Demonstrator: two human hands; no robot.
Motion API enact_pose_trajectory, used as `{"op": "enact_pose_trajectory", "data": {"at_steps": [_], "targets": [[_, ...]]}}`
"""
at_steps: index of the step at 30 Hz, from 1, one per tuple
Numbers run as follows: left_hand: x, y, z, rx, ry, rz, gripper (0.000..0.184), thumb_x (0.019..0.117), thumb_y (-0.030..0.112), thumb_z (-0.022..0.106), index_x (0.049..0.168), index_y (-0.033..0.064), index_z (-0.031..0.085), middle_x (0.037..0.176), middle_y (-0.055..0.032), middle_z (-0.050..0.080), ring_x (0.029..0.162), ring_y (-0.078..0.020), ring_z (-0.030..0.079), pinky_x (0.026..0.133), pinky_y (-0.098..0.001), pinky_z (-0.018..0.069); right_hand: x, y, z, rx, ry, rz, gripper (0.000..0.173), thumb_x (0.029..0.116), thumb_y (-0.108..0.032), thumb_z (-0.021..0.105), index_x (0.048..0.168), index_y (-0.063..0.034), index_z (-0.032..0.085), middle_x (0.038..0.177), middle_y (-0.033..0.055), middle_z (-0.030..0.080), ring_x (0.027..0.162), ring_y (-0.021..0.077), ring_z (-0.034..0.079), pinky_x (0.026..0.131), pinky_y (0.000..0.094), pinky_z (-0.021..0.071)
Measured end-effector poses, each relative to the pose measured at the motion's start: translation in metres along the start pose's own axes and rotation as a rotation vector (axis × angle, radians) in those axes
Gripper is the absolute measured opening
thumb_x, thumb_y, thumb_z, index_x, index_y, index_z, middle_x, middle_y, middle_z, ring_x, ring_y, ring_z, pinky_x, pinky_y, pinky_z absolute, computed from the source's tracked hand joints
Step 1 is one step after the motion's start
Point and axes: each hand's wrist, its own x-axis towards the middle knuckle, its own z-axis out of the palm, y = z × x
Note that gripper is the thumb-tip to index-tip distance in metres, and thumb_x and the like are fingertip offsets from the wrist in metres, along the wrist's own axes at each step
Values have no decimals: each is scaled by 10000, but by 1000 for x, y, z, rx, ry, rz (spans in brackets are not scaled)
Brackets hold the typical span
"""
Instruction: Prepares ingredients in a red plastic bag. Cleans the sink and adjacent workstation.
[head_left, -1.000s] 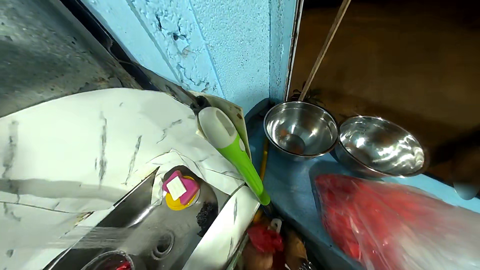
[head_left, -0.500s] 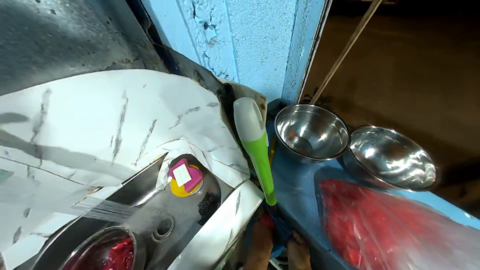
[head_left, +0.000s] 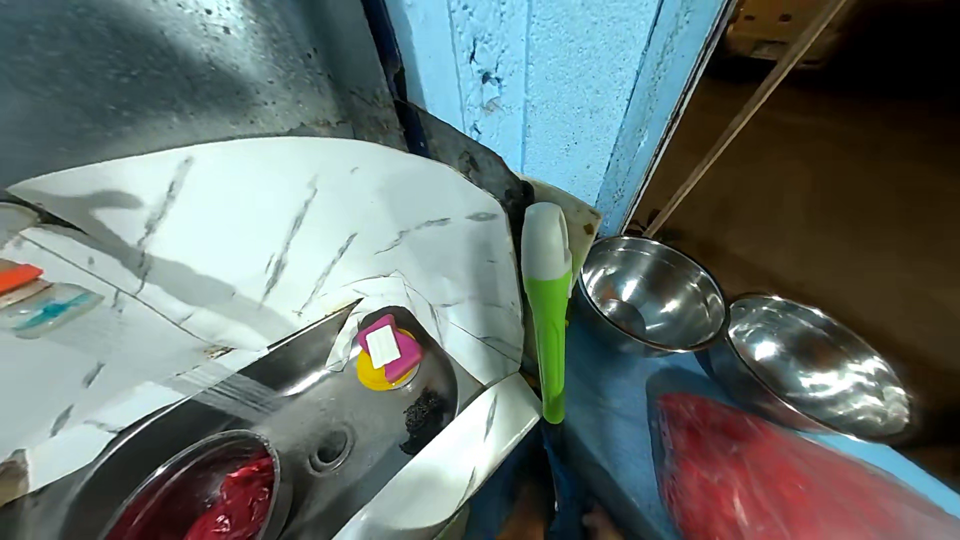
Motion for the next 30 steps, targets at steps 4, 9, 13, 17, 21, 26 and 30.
{"op": "enact_pose_trajectory", "data": {"at_steps": [4,9,13,17,21,26,30], "targets": [[54,-22,11,351,-286,-24,417,1065,190,517,1340,-119,573,1404,-295,572,1343,-406,530,1156,-508,383,7,2,-17,-230,-77,-73,355,966,-111,545,1233,122,555,1115,200,622,1021,204,599,936,395,502],[50,9,-19,473,-468,-114,445,1049,307,557,1290,-60,630,1331,-266,624,1258,-399,583,1069,-580,426,-12,-27,-5,-1016,-78,-225,720,938,-399,680,1457,58,480,1345,282,618,1236,406,625,1034,589,490],[26,-25,0,303,-105,138,475,1049,227,542,1429,-57,529,1436,-261,562,1365,-380,519,1160,-520,387,-43,-61,28,-1043,59,-656,512,956,-300,673,1325,48,606,1017,171,725,881,320,722,768,505,599],[33,-5,-19,301,-275,68,480,975,188,648,1385,-45,562,1339,-280,614,1270,-420,577,1073,-613,435,-46,-122,71,-1002,154,-719,668,927,-421,729,1418,-5,547,809,108,714,643,291,682,580,520,558],[30,4,-48,296,-449,118,402,986,116,625,1331,-82,574,1307,-295,607,1238,-402,576,1059,-579,432,-30,-140,89,-1134,199,-777,453,950,-422,670,1212,-55,706,781,132,730,674,333,715,595,545,556],[4,24,-39,529,-143,24,340,949,184,662,1188,-57,672,1207,-271,674,1165,-432,641,989,-604,506,-58,-136,57,-1090,276,-748,380,933,-357,670,1088,-12,706,722,142,704,655,357,703,588,580,540],[9,27,-41,420,-117,91,287,983,166,588,1216,31,688,1189,-201,699,1142,-357,662,1002,-558,509,-77,-127,8,-995,280,-713,393,943,-317,683,1125,31,698,759,147,717,669,322,705,635,567,560]]}}
